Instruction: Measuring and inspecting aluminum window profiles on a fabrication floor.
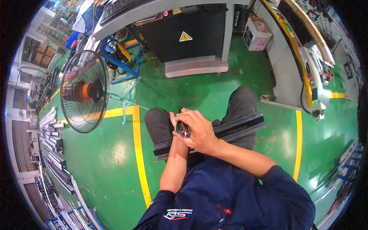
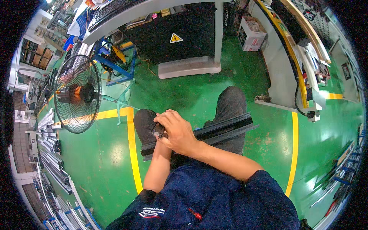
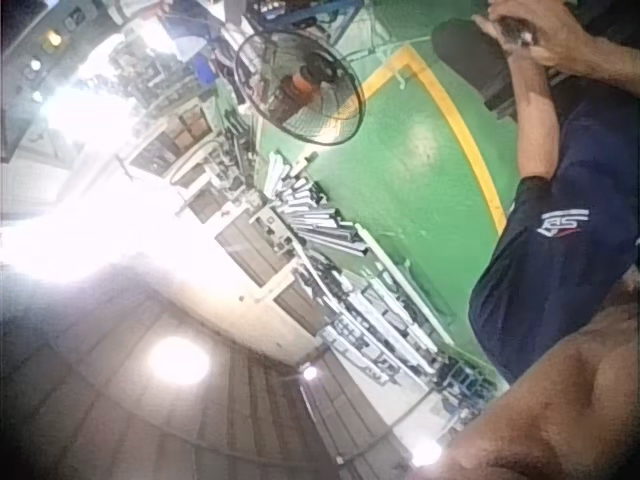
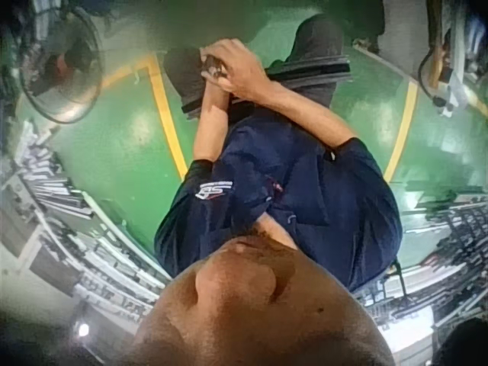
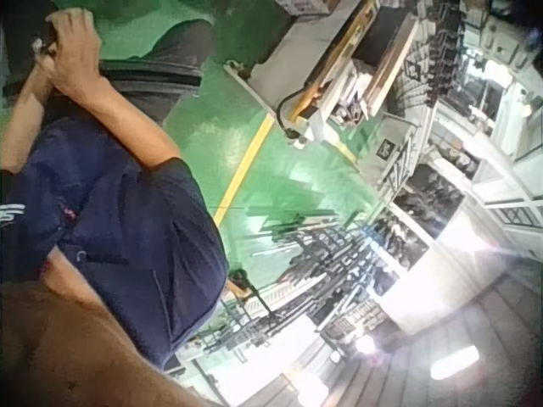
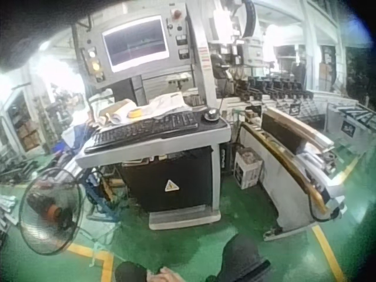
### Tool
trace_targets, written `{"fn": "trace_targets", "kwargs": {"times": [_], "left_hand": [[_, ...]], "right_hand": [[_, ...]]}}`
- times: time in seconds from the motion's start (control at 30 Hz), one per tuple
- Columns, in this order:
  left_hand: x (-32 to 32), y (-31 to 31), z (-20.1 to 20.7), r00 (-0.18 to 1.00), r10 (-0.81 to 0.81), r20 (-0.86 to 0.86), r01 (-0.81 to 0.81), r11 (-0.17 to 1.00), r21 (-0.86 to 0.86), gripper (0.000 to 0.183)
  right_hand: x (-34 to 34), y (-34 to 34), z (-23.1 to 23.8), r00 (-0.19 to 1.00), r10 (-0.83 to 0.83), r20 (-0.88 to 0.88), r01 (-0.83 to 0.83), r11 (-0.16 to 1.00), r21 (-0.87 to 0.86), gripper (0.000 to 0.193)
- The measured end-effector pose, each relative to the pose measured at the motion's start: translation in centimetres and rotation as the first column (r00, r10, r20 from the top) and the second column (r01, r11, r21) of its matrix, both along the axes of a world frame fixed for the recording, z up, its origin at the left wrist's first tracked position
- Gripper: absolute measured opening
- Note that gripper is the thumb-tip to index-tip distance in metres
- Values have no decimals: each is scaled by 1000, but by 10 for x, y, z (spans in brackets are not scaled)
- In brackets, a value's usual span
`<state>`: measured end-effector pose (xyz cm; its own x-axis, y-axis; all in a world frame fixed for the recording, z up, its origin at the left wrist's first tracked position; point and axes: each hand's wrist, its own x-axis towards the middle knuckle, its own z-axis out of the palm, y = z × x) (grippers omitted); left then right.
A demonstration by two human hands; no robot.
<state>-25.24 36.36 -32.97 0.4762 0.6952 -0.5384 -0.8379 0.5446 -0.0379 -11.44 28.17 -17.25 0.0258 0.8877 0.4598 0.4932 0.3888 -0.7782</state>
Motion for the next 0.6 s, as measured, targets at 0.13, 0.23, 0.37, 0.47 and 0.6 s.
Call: {"fn": "trace_targets", "kwargs": {"times": [0.13, 0.23, 0.37, 0.47, 0.6], "left_hand": [[5, -7, -4, 999, -18, 29, 18, 1000, 4, 70], [11, -11, -7, 998, -35, 56, 35, 999, 9, 68], [12, -14, -9, 995, -42, 86, 40, 999, 22, 66], [10, -18, -12, 994, -37, 107, 34, 999, 31, 64], [9, -21, -18, 990, -33, 138, 27, 999, 42, 61]], "right_hand": [[-2, -1, -4, 1000, 8, 25, -9, 1000, 21, 50], [-4, 0, -6, 1000, 17, 23, -17, 1000, 13, 51], [-1, -2, -7, 1000, 17, 20, -17, 1000, 10, 51], [1, -2, -8, 1000, 23, 7, -23, 1000, 12, 50], [3, -5, -7, 1000, -5, -30, 4, 999, -49, 50]]}}
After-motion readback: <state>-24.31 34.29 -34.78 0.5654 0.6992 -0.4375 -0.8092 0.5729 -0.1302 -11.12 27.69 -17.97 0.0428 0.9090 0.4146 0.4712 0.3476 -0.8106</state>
